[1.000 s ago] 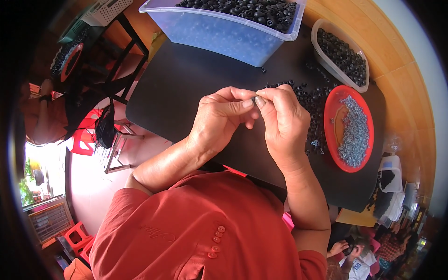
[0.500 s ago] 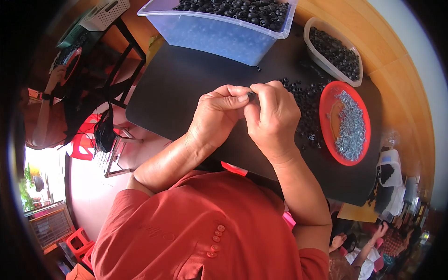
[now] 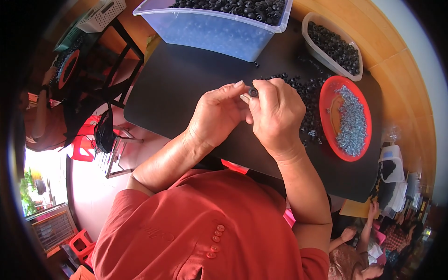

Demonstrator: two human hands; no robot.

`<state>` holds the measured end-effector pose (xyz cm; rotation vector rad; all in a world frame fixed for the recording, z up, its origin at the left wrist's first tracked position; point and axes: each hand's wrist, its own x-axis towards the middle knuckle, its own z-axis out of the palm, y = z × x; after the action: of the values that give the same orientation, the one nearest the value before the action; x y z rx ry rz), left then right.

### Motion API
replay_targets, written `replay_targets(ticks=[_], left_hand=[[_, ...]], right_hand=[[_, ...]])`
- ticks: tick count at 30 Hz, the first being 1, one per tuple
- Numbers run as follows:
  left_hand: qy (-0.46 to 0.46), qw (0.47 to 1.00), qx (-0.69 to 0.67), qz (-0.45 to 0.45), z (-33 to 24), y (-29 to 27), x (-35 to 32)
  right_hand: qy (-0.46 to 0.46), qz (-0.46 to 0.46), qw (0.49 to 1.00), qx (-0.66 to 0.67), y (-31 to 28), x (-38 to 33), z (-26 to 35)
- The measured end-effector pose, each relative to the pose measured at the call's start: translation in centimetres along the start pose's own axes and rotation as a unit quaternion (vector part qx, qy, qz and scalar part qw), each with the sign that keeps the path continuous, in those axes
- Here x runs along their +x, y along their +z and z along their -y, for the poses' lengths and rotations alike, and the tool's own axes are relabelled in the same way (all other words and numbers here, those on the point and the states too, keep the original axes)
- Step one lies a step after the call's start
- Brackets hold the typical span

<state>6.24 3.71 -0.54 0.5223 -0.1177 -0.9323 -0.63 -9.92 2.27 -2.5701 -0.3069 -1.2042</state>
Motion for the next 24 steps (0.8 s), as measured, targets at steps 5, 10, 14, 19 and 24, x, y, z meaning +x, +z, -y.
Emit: replay_targets(ticks=[5, 10, 14, 19, 24], left_hand=[[-0.007, 1.000, 0.003, 0.018, -0.1, 0.3, -0.2], [0.006, 0.999, 0.001, 0.036, 0.0, 0.0, -0.2], [0.032, 0.999, 0.006, 0.035, -0.1, -0.1, -0.1], [0.072, 0.994, 0.078, 0.028, 0.1, 0.9, -0.4], [0.052, 0.998, 0.029, 0.027, 0.3, -0.5, 0.5]], right_hand=[[0.003, 0.014, 1.000, 0.019, -0.4, 0.1, 0.5], [0.001, 0.000, 0.999, 0.033, -0.3, 0.1, 0.5], [-0.012, -0.005, 1.000, 0.023, -0.2, 0.1, 0.5], [-0.044, -0.040, 0.998, 0.012, -0.2, 0.0, 0.0], [0.048, -0.020, 0.997, 0.063, 0.8, -0.6, 0.1]])
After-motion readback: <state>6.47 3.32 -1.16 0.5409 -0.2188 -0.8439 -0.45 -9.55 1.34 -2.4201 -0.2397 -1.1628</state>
